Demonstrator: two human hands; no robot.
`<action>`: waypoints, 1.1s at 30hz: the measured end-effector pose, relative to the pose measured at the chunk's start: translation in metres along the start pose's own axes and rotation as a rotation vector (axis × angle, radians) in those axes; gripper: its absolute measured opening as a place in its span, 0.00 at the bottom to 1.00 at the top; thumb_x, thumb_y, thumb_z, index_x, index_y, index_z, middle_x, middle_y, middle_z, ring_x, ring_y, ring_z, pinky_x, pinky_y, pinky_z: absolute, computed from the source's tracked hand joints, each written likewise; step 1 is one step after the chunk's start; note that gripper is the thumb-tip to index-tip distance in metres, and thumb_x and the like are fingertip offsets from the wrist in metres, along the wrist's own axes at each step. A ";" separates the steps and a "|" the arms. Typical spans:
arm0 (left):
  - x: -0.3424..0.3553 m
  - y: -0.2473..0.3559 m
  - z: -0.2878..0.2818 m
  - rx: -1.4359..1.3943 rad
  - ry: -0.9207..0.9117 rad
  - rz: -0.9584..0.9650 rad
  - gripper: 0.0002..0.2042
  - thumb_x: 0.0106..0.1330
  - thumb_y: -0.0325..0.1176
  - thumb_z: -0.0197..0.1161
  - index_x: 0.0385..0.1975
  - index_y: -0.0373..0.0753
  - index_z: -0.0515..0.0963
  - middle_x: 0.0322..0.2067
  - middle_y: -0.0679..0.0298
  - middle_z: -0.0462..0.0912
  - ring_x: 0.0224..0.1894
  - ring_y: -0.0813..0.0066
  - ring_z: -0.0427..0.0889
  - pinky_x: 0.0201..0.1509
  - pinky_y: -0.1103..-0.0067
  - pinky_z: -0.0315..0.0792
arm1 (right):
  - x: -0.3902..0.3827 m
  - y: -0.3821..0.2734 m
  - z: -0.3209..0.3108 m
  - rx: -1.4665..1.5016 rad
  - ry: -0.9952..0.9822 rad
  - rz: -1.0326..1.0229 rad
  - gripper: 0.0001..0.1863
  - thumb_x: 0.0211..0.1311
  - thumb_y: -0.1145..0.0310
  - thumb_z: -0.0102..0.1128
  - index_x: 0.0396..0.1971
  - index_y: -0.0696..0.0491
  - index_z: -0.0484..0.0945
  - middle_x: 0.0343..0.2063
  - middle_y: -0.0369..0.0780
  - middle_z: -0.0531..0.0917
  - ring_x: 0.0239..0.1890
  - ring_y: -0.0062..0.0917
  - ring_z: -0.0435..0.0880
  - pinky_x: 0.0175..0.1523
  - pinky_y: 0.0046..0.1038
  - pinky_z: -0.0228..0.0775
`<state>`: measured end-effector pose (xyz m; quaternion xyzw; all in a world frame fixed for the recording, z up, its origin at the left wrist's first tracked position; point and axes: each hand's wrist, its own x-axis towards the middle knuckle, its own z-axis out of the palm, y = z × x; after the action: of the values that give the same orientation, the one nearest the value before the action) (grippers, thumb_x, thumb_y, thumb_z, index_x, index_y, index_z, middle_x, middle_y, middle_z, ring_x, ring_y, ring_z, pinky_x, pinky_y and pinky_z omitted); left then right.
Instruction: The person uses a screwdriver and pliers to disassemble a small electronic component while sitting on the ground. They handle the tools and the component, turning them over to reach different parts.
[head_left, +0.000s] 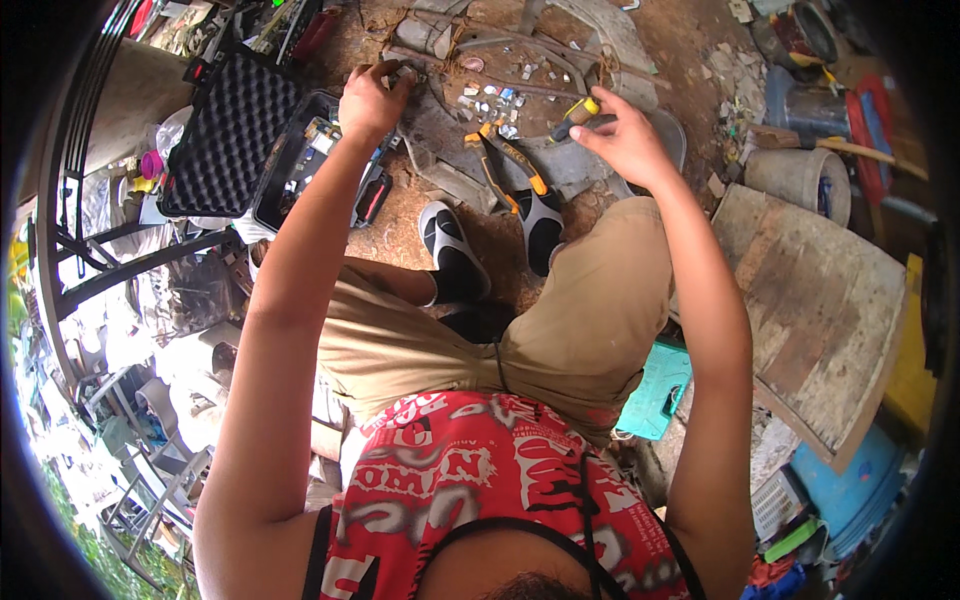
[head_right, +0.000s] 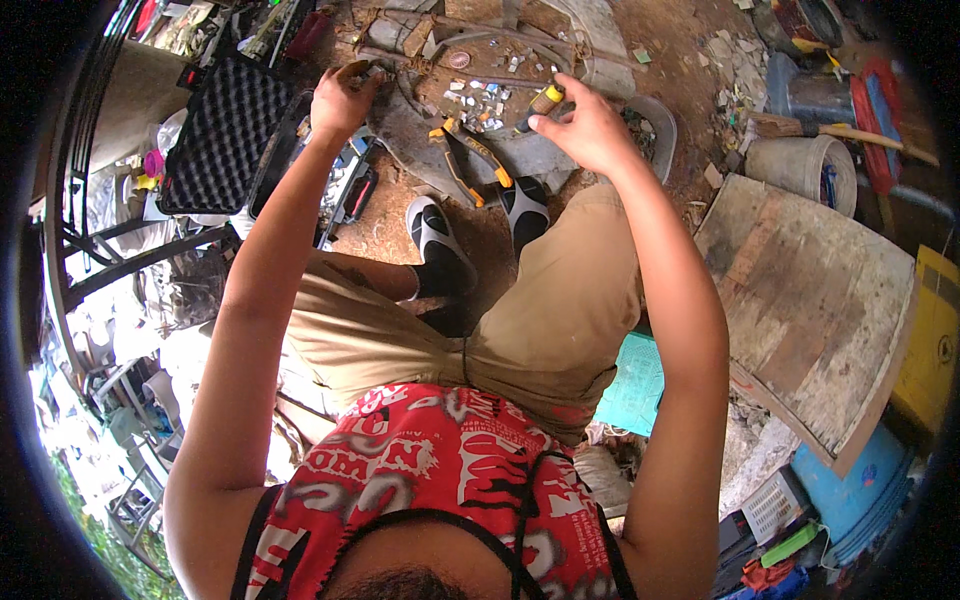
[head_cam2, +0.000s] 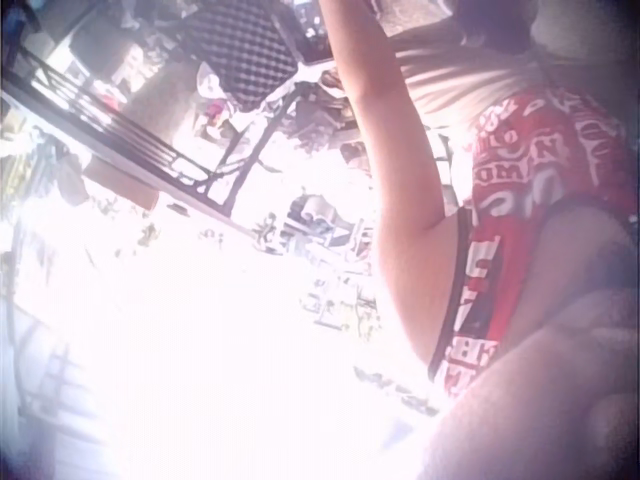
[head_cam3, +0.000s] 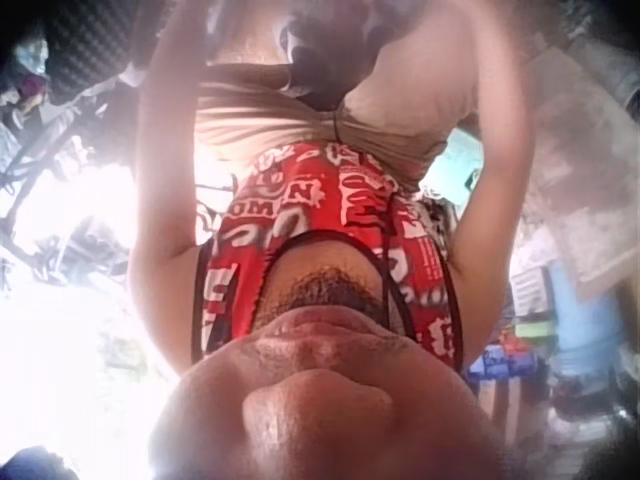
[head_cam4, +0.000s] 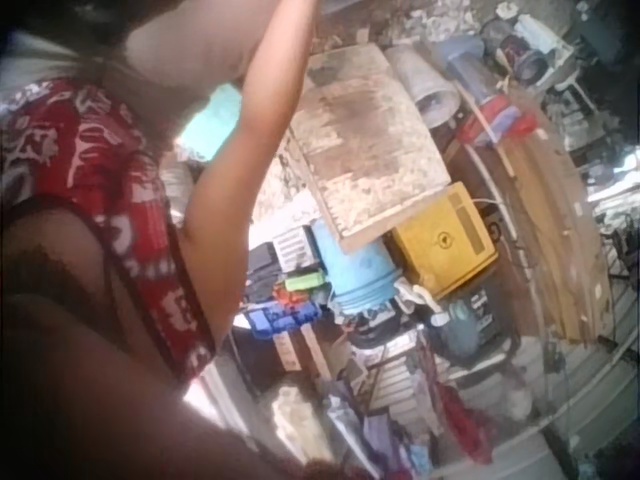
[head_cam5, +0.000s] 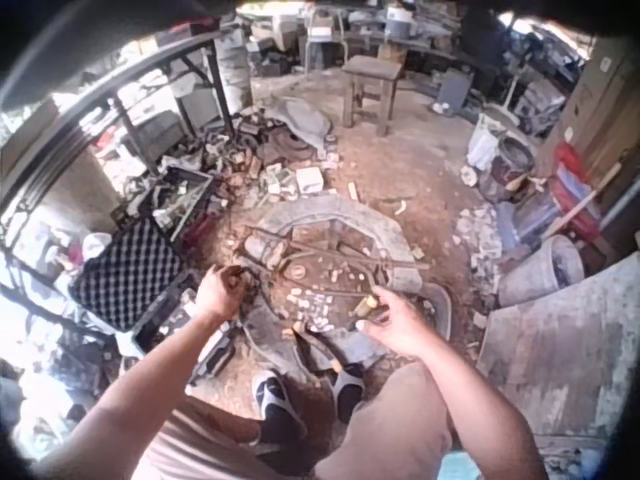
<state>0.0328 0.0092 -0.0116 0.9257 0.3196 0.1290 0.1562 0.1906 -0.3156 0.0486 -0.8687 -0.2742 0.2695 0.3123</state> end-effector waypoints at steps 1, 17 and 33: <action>0.001 -0.001 0.002 0.047 0.027 0.037 0.25 0.59 0.54 0.66 0.48 0.41 0.81 0.47 0.53 0.82 0.51 0.57 0.81 0.55 0.69 0.74 | 0.005 0.003 0.003 -0.031 0.025 -0.028 0.42 0.52 0.54 0.72 0.65 0.54 0.65 0.52 0.47 0.79 0.45 0.29 0.83 0.51 0.31 0.76; -0.054 0.018 -0.035 -1.514 -0.048 -0.089 0.18 0.61 0.19 0.66 0.51 0.32 0.72 0.40 0.61 0.83 0.41 0.76 0.82 0.50 0.79 0.76 | -0.002 -0.018 -0.048 0.349 0.126 -0.177 0.20 0.57 0.68 0.70 0.50 0.52 0.78 0.37 0.35 0.83 0.40 0.17 0.80 0.46 0.22 0.74; -0.105 0.049 -0.076 -1.839 -0.236 -0.103 0.09 0.67 0.21 0.59 0.41 0.41 0.69 0.37 0.65 0.83 0.42 0.69 0.85 0.50 0.74 0.80 | -0.085 -0.107 -0.006 0.869 0.191 -0.353 0.17 0.71 0.67 0.54 0.55 0.53 0.65 0.47 0.45 0.81 0.34 0.21 0.84 0.39 0.20 0.75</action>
<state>-0.0463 -0.0778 0.0615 0.4298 0.1143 0.2295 0.8657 0.1013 -0.3029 0.1520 -0.6188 -0.2494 0.2209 0.7114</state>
